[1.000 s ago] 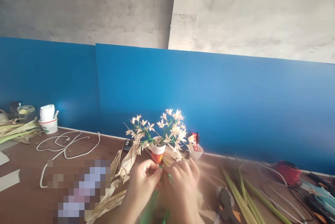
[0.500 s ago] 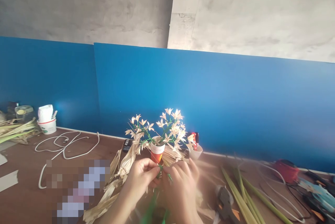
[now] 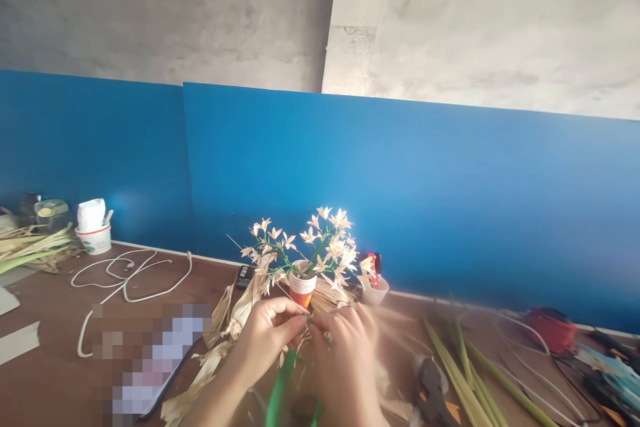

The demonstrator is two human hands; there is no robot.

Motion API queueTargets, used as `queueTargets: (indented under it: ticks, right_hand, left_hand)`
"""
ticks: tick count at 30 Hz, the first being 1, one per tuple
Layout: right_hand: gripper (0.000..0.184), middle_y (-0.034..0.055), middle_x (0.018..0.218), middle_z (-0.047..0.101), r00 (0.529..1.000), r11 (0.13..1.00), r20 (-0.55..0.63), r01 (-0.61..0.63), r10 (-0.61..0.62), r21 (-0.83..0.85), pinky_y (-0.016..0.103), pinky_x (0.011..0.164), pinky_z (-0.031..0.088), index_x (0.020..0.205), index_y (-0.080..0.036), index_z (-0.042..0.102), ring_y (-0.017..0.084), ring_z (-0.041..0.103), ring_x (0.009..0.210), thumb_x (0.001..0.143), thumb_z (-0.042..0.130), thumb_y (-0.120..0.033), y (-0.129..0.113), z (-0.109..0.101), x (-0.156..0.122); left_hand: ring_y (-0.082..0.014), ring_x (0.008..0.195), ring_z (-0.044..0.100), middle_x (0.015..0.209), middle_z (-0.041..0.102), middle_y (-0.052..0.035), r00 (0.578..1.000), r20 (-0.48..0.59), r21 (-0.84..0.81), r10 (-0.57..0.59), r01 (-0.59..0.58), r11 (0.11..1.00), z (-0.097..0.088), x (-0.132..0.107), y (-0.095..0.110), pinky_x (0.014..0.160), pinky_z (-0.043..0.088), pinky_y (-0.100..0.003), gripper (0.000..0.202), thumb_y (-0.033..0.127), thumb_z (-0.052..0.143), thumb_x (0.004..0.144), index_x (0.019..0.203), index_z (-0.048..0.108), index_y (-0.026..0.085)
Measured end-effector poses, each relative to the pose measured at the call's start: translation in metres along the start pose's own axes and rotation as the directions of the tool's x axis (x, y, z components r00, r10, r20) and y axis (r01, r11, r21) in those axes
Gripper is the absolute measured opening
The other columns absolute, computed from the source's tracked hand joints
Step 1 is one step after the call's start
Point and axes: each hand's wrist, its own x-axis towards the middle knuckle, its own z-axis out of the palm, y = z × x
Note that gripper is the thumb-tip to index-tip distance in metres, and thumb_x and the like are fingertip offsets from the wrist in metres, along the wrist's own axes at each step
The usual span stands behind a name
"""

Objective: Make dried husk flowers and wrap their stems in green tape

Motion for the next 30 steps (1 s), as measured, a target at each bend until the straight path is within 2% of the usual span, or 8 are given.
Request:
queueTargets:
  ticks: [2,5,9,15,19,21,24,30]
  right_hand:
    - [0.015,0.001,0.067,0.063,0.97,0.967,0.167,-0.202,0.176,0.156,0.037,0.076,0.04,0.066,-0.022,0.063,0.019,0.056,0.068,0.079,0.056,-0.02,0.0,-0.006,0.003]
    - [0.019,0.0038,0.067,0.065,0.758,0.7,0.559,-0.599,0.337,0.39,0.032,0.065,0.043,0.069,-0.018,0.065,0.019,0.058,0.065,0.078,0.061,-0.034,0.003,-0.015,0.01]
    - [0.035,0.004,0.063,0.063,0.548,0.287,0.825,-0.819,0.139,0.496,0.028,0.066,0.044,0.062,-0.016,0.063,0.016,0.06,0.065,0.071,0.069,-0.049,0.011,-0.019,0.016]
    - [0.044,0.0068,0.069,0.065,0.413,0.18,0.904,-0.886,-0.107,0.426,0.028,0.066,0.043,0.056,-0.015,0.062,0.016,0.06,0.067,0.062,0.073,-0.057,0.021,-0.008,0.017]
    - [0.029,0.0041,0.066,0.066,0.527,0.404,0.823,-0.814,0.212,0.418,0.025,0.056,0.042,0.071,-0.015,0.067,0.015,0.06,0.059,0.069,0.07,-0.044,0.019,-0.011,0.011]
    - [0.017,0.0016,0.066,0.068,0.707,0.658,0.618,-0.651,0.345,0.378,0.026,0.054,0.041,0.077,-0.019,0.068,0.015,0.059,0.057,0.069,0.07,-0.033,0.017,-0.012,0.007]
    - [0.007,-0.002,0.063,0.066,0.954,0.961,0.261,-0.202,0.15,0.187,0.031,0.062,0.041,0.07,-0.025,0.068,0.018,0.059,0.06,0.065,0.067,-0.021,0.012,-0.009,0.003]
    - [0.021,-0.0038,0.049,0.057,0.991,0.985,-0.033,0.121,-0.126,-0.119,0.037,0.076,0.033,0.055,-0.023,0.056,0.017,0.051,0.058,0.074,0.056,-0.014,-0.005,-0.007,0.006]
  left_hand:
    - [-0.0119,0.054,0.053,0.063,0.061,0.0005,0.998,0.017,0.004,0.056,-0.056,0.998,-0.001,-0.001,0.0,0.053,0.043,-0.023,0.024,0.04,0.07,0.069,0.071,0.067,0.016]
    - [-0.0117,0.055,0.055,0.066,0.061,-0.0002,0.992,0.074,-0.018,0.103,-0.102,0.995,-0.002,-0.002,-0.002,0.054,0.044,-0.023,0.024,0.039,0.068,0.073,0.07,0.065,0.016]
    - [-0.015,0.057,0.061,0.064,0.063,-0.0016,0.978,0.187,-0.096,0.088,-0.07,0.993,-0.002,-0.005,-0.001,0.051,0.043,-0.023,0.026,0.041,0.069,0.073,0.07,0.064,0.016]
    - [-0.0169,0.059,0.064,0.064,0.065,-0.0037,0.959,0.276,-0.127,0.06,-0.025,0.992,-0.007,-0.009,0.005,0.049,0.041,-0.023,0.025,0.039,0.068,0.074,0.071,0.062,0.015]
    - [-0.0123,0.053,0.055,0.059,0.061,-0.0005,0.983,0.165,0.033,0.085,-0.092,0.995,-0.007,-0.009,0.008,0.05,0.04,-0.022,0.024,0.039,0.065,0.076,0.068,0.062,0.016]
    - [-0.0123,0.053,0.053,0.059,0.059,0.0005,0.993,0.084,0.092,0.077,-0.084,0.992,-0.002,-0.008,0.008,0.051,0.04,-0.022,0.024,0.04,0.064,0.075,0.067,0.063,0.017]
    - [-0.0133,0.053,0.053,0.057,0.058,0.0006,1.0,-0.006,0.089,0.016,-0.016,0.996,0.007,-0.006,0.004,0.051,0.04,-0.023,0.025,0.041,0.066,0.07,0.066,0.063,0.016]
    - [-0.0141,0.05,0.055,0.053,0.059,0.0007,0.999,-0.044,0.046,0.007,-0.005,0.999,0.013,-0.001,-0.005,0.049,0.042,-0.024,0.021,0.037,0.066,0.069,0.064,0.065,0.016]
